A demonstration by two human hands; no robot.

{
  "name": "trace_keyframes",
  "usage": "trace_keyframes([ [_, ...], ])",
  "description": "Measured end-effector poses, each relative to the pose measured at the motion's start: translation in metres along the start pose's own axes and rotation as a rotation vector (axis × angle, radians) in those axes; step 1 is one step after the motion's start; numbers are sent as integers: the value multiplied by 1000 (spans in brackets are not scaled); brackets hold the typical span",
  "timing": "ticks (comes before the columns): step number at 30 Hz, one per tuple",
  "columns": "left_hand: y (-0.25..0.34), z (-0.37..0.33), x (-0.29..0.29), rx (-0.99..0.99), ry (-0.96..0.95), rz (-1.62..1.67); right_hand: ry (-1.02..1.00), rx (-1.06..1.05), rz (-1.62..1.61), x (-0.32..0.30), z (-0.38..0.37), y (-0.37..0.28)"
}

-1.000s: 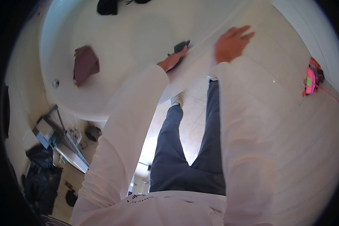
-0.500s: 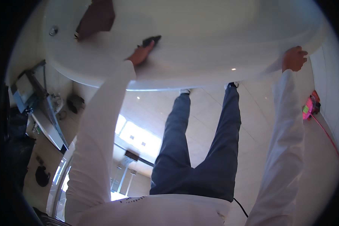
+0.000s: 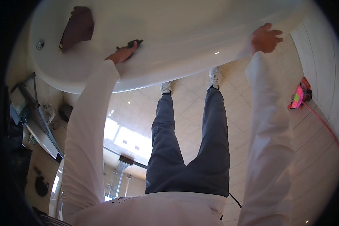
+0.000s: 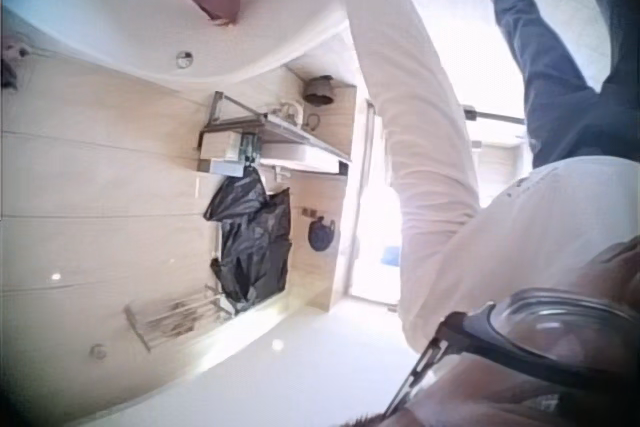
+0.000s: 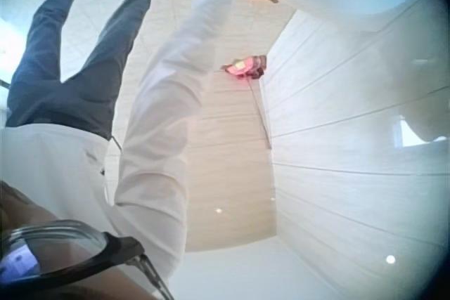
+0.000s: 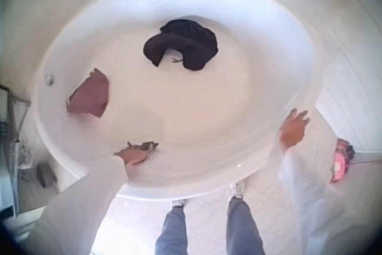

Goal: The person wipes the tiled floor and the exterior surfaces of a white bathtub using a dark cloth. They move around the tub, cleaning the sides and rim in a continuous wiping motion.

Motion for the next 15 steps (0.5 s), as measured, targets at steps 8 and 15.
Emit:
trace_keyframes([
  [8,217,11,46,386,132,281,23,-10,-79,11,5,-1],
  [15,345,36,62,714,454,42,-67,-48,-278,-6,17,-1],
])
Point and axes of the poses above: each hand's wrist, its own z-axis away from the middle knuckle, its own x-axis out of the palm, y = z × x, the point moved 1 cm from there along -z, towards the middle knuckle, and after that the axes turned 14 degrees about x, right-handed, at the moved point
